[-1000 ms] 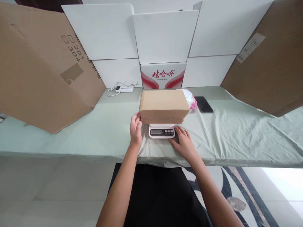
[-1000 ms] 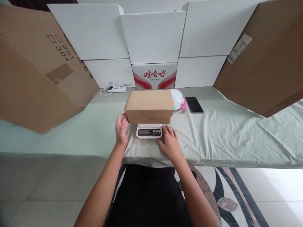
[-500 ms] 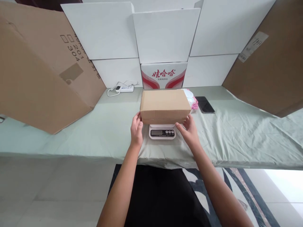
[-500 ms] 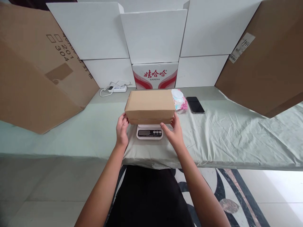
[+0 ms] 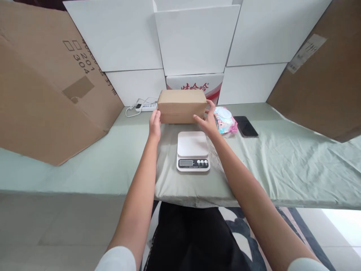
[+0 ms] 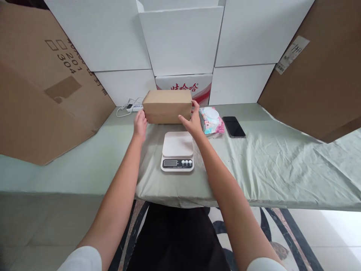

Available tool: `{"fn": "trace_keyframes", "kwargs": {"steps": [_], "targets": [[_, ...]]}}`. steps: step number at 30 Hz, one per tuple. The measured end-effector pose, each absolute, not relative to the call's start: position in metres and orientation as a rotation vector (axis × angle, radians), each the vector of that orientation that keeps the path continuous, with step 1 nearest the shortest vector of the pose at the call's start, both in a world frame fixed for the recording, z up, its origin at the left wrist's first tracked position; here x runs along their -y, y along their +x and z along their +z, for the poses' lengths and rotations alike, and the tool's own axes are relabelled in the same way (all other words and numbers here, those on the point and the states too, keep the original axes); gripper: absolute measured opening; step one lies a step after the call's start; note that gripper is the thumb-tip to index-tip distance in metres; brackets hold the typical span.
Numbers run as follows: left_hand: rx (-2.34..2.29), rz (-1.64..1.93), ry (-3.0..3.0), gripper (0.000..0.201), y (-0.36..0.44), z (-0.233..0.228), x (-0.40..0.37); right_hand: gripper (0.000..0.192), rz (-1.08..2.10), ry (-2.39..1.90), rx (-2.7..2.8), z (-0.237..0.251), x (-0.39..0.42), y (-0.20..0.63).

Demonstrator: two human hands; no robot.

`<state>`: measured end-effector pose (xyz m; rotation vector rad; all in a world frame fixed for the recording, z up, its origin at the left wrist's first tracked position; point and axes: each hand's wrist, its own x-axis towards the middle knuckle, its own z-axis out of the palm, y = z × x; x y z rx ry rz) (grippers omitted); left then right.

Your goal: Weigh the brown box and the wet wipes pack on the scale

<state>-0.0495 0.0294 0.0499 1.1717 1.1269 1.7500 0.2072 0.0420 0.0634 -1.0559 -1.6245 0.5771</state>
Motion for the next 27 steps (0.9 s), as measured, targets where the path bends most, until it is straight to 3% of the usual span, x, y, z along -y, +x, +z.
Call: {"fn": "trace_keyframes", "kwargs": {"steps": [5, 10, 14, 18, 23, 27], "targets": [[-1.142, 1.749, 1.001, 0.073, -0.042, 0.002, -0.061, 0.09, 0.689, -1.091, 1.6, 0.036, -0.071, 0.203], [-1.141, 1.721, 1.041, 0.08, -0.043, -0.012, -0.067, 0.089, 0.763, -1.184, 1.592, 0.031, -0.073, 0.207], [-1.214, 1.802, 1.033, 0.1, -0.052, -0.009, -0.06, 0.081, 0.474, -1.297, 1.572, 0.05, -0.081, 0.231], [-1.229, 1.889, 1.021, 0.1, -0.06, -0.005, -0.054, 0.071, 0.115, -1.502, 1.698, 0.075, -0.087, 0.27], [-1.233, 1.893, 1.023, 0.097, -0.058, -0.005, -0.054, 0.09, 0.27, -2.0, 1.732, 0.082, -0.085, 0.285], [-1.247, 1.888, 1.015, 0.095, -0.057, -0.005, -0.054, 0.103, 0.356, -2.163, 1.723, 0.085, -0.086, 0.279]]}}
